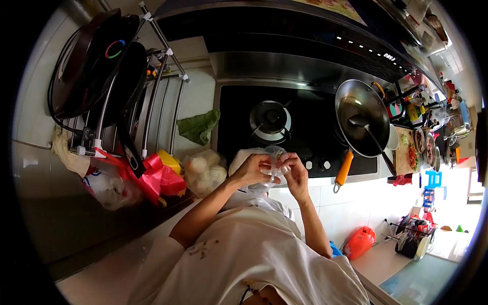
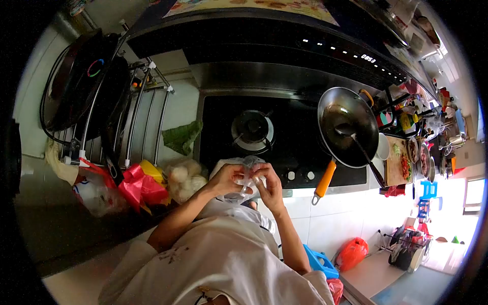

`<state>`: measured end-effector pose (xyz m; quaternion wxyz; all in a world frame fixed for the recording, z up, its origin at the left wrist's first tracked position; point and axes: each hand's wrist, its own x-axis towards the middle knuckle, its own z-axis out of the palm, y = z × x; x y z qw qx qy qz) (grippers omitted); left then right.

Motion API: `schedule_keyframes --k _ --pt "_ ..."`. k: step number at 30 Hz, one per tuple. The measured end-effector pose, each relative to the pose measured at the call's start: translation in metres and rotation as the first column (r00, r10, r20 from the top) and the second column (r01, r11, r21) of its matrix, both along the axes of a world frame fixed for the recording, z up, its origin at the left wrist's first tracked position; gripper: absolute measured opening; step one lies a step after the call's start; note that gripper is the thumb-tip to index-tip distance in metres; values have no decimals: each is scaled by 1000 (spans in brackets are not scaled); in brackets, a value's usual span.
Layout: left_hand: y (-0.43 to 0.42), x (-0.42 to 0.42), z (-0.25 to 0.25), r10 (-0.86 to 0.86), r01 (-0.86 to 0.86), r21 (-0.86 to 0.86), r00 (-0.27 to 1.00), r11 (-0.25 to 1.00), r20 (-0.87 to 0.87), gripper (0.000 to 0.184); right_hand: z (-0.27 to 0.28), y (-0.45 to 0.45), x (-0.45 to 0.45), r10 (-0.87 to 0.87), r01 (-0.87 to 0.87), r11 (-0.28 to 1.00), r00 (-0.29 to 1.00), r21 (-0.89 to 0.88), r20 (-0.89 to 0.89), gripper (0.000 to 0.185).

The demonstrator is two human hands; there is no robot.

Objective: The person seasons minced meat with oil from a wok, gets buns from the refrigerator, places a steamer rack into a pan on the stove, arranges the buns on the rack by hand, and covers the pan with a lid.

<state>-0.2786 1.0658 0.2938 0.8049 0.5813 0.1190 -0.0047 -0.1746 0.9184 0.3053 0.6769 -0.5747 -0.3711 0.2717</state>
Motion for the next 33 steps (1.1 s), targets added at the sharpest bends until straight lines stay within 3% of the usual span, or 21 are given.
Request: schedule_keyframes --k 1,2,5,6,9,12,15,16,17,18,19,22,25,26,27,28,31,32,33 --pt "-2 0 -2 9 -9 -15 1000 1000 -20 41 1 1 0 19 -16 1000 994 22 -109 6" --pt "-5 0 -2 17 -18 -29 999 999 -40 40 5 3 0 28 -22 998 992 55 -124 20" --pt "-6 1 15 39 -38 12 993 999 -109 38 18 0 9 175 -103 969 929 -226 327 44" --pt "-7 1 20 48 -43 38 990 998 -134 37 19 6 7 151 -88 985 865 -151 479 62" --pt "-8 1 1 -97 113 117 986 987 -135 34 19 9 7 132 12 975 774 -222 620 62" --pt "-9 -2 -4 -192 202 342 979 918 -64 26 15 5 9 89 60 976 769 -211 633 58" --pt "7 -14 -13 -5 -5 462 1000 887 22 17 2 -17 9 114 124 943 754 -310 647 43" --pt "18 -15 -41 133 -123 299 991 946 -14 12 -18 -30 13 107 157 929 753 -335 649 39" --pt "31 -18 -35 290 -242 315 950 918 -116 15 -35 -44 18 101 188 914 752 -360 651 35" --pt "43 -23 -45 332 -295 214 929 931 -161 18 -47 -58 24 199 211 891 614 -401 764 25" --pt "48 -24 -48 368 -351 112 906 929 -208 21 -49 -60 19 223 203 897 559 -392 799 22" --pt "38 -23 -40 120 -49 197 923 979 -365 24 -50 -56 14 296 210 892 395 -399 870 10" --pt "37 -18 -24 -229 350 420 922 837 -312 24 -15 -39 22 211 303 878 450 -371 868 8" --pt "42 -17 -23 -106 150 160 962 976 -251 24 -9 -38 26 232 288 873 463 -393 855 11" --pt "51 -17 -23 33 -62 -123 974 990 -225 23 -9 -39 29 240 232 898 457 -375 856 11" --pt "58 -17 -24 172 -257 -398 956 881 -238 22 -10 -42 31 247 176 918 450 -357 858 12" --pt "66 -18 -48 452 -722 -540 692 433 -563 20 -50 -71 31 351 55 907 451 -417 821 13" --pt "66 -31 -90 384 -665 -663 744 344 -547 20 -64 -78 29 349 45 909 461 -414 816 13" --pt "62 -42 -125 423 -537 -770 821 344 -383 18 -71 -81 29 344 35 912 473 -408 811 13"
